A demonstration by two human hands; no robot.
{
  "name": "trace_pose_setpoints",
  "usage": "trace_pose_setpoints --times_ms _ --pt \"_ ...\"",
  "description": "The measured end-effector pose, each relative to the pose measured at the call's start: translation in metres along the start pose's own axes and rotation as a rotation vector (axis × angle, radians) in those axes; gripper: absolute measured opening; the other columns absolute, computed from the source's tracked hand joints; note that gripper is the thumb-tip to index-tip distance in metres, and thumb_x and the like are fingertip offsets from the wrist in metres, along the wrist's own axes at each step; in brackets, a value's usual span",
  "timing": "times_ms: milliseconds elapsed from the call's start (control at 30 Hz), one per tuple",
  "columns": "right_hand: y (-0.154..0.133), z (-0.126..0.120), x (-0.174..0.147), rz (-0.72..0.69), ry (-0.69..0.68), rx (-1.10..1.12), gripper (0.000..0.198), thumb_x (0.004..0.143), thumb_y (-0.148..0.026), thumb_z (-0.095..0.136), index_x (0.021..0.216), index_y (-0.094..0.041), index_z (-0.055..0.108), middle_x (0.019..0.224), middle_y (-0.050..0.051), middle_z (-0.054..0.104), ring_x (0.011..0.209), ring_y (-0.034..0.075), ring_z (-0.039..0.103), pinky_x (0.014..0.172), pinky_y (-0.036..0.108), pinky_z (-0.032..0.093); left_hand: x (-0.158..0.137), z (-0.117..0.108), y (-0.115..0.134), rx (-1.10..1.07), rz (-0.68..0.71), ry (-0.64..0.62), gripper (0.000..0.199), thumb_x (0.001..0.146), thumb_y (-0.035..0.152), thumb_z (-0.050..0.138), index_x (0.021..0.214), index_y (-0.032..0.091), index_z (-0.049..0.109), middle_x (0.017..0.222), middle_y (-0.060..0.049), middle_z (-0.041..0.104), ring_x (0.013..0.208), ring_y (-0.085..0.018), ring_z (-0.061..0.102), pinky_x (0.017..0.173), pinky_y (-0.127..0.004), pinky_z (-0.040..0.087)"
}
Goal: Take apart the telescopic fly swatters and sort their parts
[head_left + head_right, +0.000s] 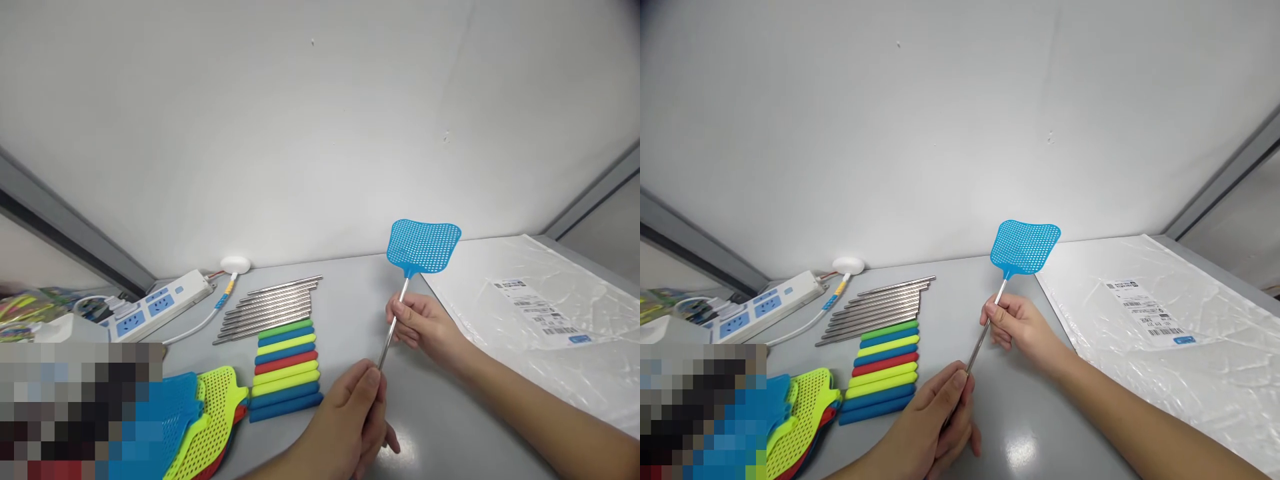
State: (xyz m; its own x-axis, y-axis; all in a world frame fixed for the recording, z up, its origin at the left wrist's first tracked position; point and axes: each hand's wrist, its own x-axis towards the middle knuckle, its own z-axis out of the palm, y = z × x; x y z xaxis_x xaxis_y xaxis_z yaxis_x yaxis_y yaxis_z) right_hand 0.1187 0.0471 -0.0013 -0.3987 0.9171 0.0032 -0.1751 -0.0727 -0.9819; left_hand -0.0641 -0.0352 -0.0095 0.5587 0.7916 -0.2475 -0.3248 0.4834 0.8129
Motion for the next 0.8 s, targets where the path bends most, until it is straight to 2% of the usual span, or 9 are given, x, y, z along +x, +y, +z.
trace_pose_setpoints --times_ms 133,233,367,467,567,800 --pt "0.007 0.001 0.004 0.026 0.014 -0.026 0.035 0.092 -0.049 0.055 0.077 -0.018 0.061 0.048 -0.008 0.035 0.046 0.009 0.032 0.055 0.027 0.036 0.001 -0.001 0.000 -0.028 -0.014 0.037 0.035 0.096 0.051 0.041 0.078 0.021 0.045 0.037 0.015 0.032 0.027 -0.004 0.025 0.065 -0.032 0.049" --pt "0.007 0.006 0.004 0.034 -0.031 -0.103 0.036 0.090 -0.051 0.058 0.074 -0.019 0.056 0.052 -0.007 0.040 0.050 0.010 0.036 0.054 0.026 0.034 0.001 -0.002 -0.002 -0.057 -0.015 0.061 0.035 0.096 0.051 0.041 0.080 0.020 0.049 0.037 0.014 0.032 0.027 -0.005 0.026 0.065 -0.033 0.050" --pt "0.003 0.016 -0.005 0.122 -0.237 -0.148 0.036 0.087 -0.052 0.062 0.072 -0.019 0.055 0.060 -0.002 0.054 0.057 0.011 0.046 0.056 0.026 0.034 0.000 -0.002 -0.002 -0.056 -0.009 0.066 0.036 0.094 0.052 0.044 0.081 0.019 0.051 0.037 0.014 0.033 0.027 -0.005 0.027 0.065 -0.034 0.050" --pt "0.002 0.020 -0.009 0.199 -0.332 -0.147 0.040 0.091 -0.053 0.055 0.068 -0.019 0.052 0.058 -0.002 0.055 0.055 0.011 0.044 0.054 0.026 0.031 0.000 -0.001 -0.002 -0.035 -0.006 0.059 0.037 0.095 0.052 0.043 0.081 0.019 0.051 0.037 0.014 0.033 0.028 -0.005 0.027 0.065 -0.033 0.050" --pt "0.005 0.019 -0.008 0.189 -0.245 -0.245 0.045 0.090 -0.053 0.055 0.061 -0.019 0.050 0.056 -0.004 0.046 0.053 0.009 0.036 0.052 0.026 0.026 0.000 -0.001 0.000 -0.035 -0.016 0.050 0.036 0.096 0.050 0.042 0.078 0.020 0.048 0.038 0.014 0.031 0.029 -0.005 0.025 0.065 -0.033 0.050" --pt "0.002 0.011 -0.004 0.078 -0.081 -0.375 0.048 0.090 -0.051 0.052 0.055 -0.020 0.043 0.058 -0.003 0.040 0.056 0.011 0.034 0.056 0.028 0.027 0.001 0.002 0.008 -0.005 -0.049 0.010 0.039 0.095 0.053 0.044 0.073 0.021 0.041 0.041 0.014 0.028 0.032 -0.004 0.020 0.063 -0.030 0.049"
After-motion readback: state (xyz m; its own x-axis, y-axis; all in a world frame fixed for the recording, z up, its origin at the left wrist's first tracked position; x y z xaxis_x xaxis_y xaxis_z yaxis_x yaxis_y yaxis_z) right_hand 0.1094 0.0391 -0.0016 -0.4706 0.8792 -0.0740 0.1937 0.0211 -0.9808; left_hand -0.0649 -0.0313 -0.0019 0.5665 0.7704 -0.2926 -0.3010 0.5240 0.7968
